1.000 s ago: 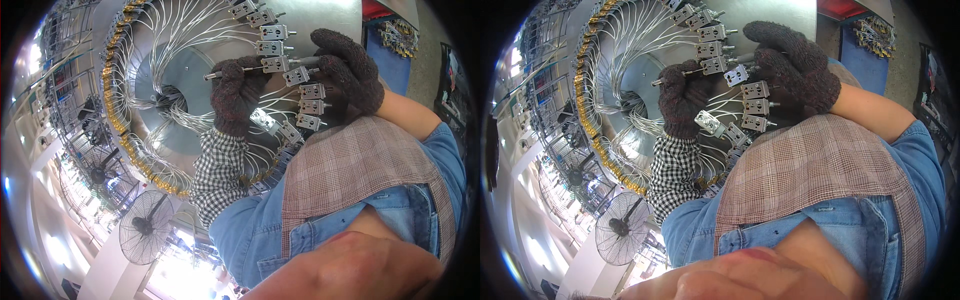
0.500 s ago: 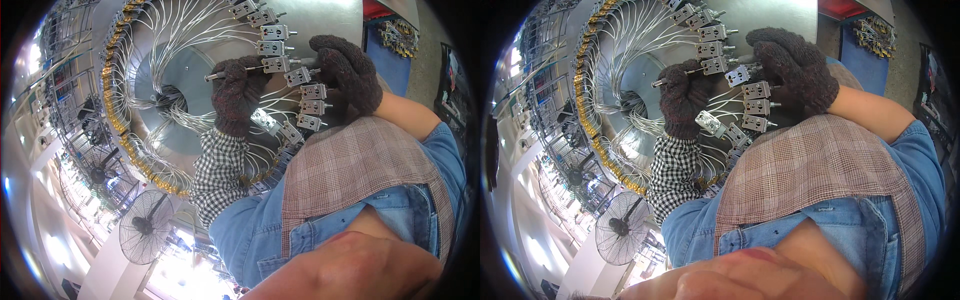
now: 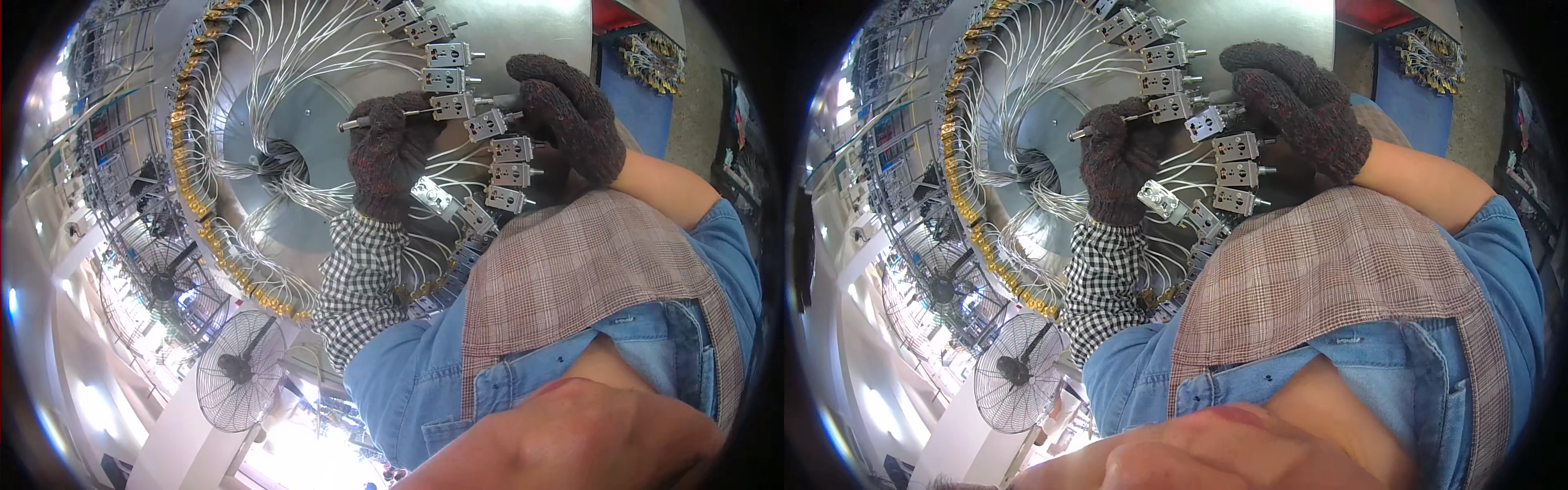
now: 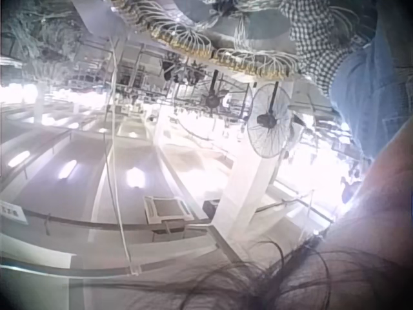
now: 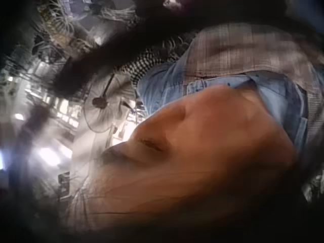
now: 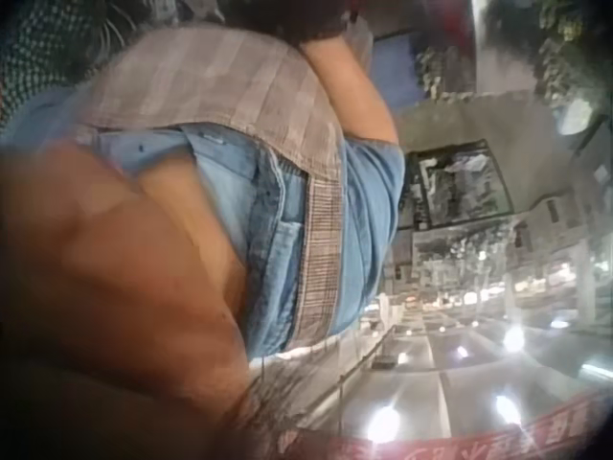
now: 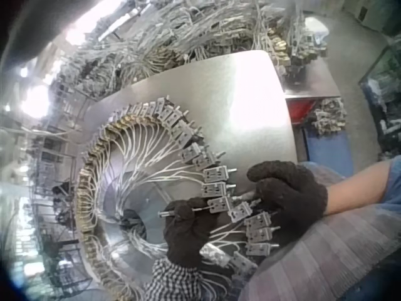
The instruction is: Assembling and organizing wires on a circular harness assembly board.
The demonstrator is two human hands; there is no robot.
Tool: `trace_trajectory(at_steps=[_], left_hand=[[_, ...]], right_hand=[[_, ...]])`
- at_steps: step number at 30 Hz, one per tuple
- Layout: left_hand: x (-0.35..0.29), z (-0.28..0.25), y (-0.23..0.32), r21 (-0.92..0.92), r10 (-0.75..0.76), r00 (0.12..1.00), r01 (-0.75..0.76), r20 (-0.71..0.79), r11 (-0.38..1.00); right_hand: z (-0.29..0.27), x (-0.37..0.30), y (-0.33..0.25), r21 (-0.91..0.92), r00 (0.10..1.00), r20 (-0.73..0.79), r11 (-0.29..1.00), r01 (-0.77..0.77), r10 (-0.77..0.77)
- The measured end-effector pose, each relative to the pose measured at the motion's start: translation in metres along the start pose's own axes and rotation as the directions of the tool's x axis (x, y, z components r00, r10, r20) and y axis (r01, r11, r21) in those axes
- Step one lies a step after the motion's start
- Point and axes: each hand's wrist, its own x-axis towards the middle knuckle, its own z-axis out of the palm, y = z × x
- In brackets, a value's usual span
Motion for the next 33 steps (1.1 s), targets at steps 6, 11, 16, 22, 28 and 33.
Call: trace_trajectory(at_steps=[6, 11, 16, 22, 28, 33], left_hand=[[0.001, 0.001, 0.001, -0.081, -0.033, 0.999, 0.033, -0.001, 0.996], [0.001, -0.002, -0.001, -0.120, -0.038, 0.999, 0.038, 0.000, 0.992], [0.001, -0.008, 0.000, -0.100, -0.109, 0.994, 0.108, -0.006, 0.989], [0.001, -0.006, 0.006, -0.046, -0.104, 0.992, 0.107, 0.066, 0.993], [0.001, 0.011, 0.004, 0.010, 0.020, 0.999, -0.019, -0.039, 1.000], [-0.003, 0.024, 0.029, 0.117, -0.019, 0.987, 0.038, -0.157, 0.992]], right_hand=[[0.005, -0.002, -0.006, 0.226, 1.000, -0.016, 0.974, -0.016, 0.020], [0.005, -0.004, -0.006, 0.396, 0.999, 0.027, 0.918, 0.029, -0.043], [0.003, -0.002, -0.001, -0.090, 0.949, 0.017, 0.945, 0.315, -0.315], [0.005, -0.003, 0.002, -0.092, 0.948, -0.040, 0.946, 0.311, -0.315], [-0.011, 0.000, -0.002, -0.043, 0.958, 0.036, 0.957, 0.286, -0.285], [-0.023, 0.013, -0.006, -0.017, 0.991, -0.025, 0.991, 0.134, -0.134]])
